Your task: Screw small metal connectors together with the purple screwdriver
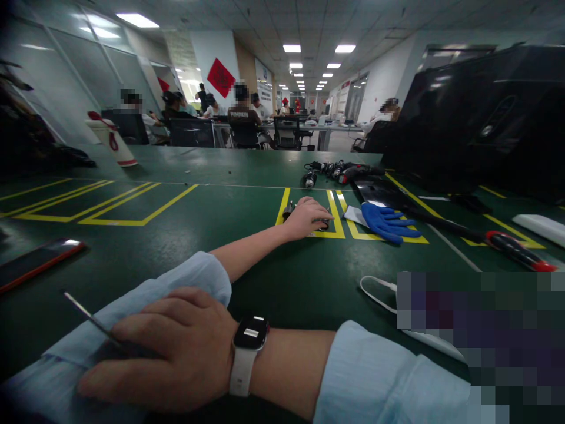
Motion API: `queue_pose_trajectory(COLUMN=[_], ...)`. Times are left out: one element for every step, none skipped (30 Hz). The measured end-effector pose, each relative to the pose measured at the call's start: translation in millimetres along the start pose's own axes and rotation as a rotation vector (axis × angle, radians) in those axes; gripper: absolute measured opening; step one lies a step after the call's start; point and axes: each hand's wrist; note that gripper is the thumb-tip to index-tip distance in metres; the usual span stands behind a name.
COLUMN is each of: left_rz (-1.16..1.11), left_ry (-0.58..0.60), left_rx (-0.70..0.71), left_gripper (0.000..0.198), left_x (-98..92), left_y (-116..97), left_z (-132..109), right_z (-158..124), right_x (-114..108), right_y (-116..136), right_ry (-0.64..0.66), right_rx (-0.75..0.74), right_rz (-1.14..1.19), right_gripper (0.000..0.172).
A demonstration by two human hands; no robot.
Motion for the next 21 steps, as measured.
queue_pose_trajectory(left_rz=[-0.025,-0.072,-0.164,-0.292,-0.495,-0.731,-0.936,-1.076,-1.178,-1.261,-1.327,-1.371,-1.395,-1.408,-1.412,-1.399,-1.381,-1.352,-1.301,-1.228,-1.14], left_ry=[-0.023,-0.052,-0.089,-0.124,-0.172,-0.208,-0.222,-0.236,-0.239,-0.233,-0.233,-0.247,-0.255,-0.248,-0.24,-0.229,-0.216,-0.196,-0.172,-0.156,-0.146], left_rx=[-0.003,-0.012,-0.028,-0.052,-0.097,-0.155,-0.227,-0.319,-0.407,-0.49,-0.569,-0.634,-0.684,-0.722,-0.755,-0.781,-0.797,-0.807,-0.805,-0.78,-0.729], left_gripper=[0.026,0.028,0.03,0.032,0.033,0.034,0.033,0.031,0.029,0.027,0.024,0.021,0.021,0.022,0.026,0.03,0.034,0.038,0.04,0.041,0.04], left_x=[0.4,-0.2,-1.9,-5.2,-10.1,-16.7,-24.5,-33.4,-42.8,-52.3,-61.4,-69.7,-77.2,-83.6,-88.9,-93.2,-96.4,-98.6,-100.0,-100.7,-100.8], left_y=[-5,-11,-17,-25,-32,-40,-47,-53,-59,-63,-67,-70,-71,-73,-73,-74,-74,-73,-72,-71,-70], left_z=[-1,-3,-6,-12,-19,-29,-41,-55,-72,-89,-108,-127,-146,-163,-180,-194,-207,-217,-225,-231,-235], right_z=[1,2,2,3,3,3,3,4,4,5,6,7,8,10,11,12,12,12,12,11,11], right_x=[-1,-2,-3,-4,-4,-3,-3,-2,-3,-3,-5,-7,-9,-12,-15,-17,-19,-22,-24,-27,-30], right_y=[0,1,1,2,3,3,4,5,6,7,7,8,8,8,9,9,9,9,9,8,8], right_ry=[-0.028,-0.062,-0.104,-0.15,-0.195,-0.235,-0.268,-0.296,-0.316,-0.335,-0.35,-0.363,-0.371,-0.362,-0.35,-0.326,-0.3,-0.276,-0.251,-0.225,-0.199], right_rx=[-0.012,-0.022,-0.029,-0.04,-0.053,-0.068,-0.086,-0.098,-0.104,-0.108,-0.109,-0.115,-0.126,-0.132,-0.144,-0.143,-0.143,-0.139,-0.128,-0.116,-0.089], right_rz=[0.001,0.003,0.004,0.005,0.007,0.009,0.011,0.012,0.013,0.018,0.026,0.039,0.058,0.075,0.091,0.098,0.099,0.099,0.097,0.101,0.113], right_gripper=[0.012,0.013,0.014,0.014,0.014,0.014,0.014,0.014,0.014,0.014,0.014,0.015,0.016,0.018,0.019,0.019,0.019,0.018,0.016,0.014,0.012])
Point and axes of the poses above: each hand's wrist, its own z-axis towards the middle knuckle, its own x-axis out of the palm, y = z × x, and after that the axes turned 3 degrees about y, right-handed
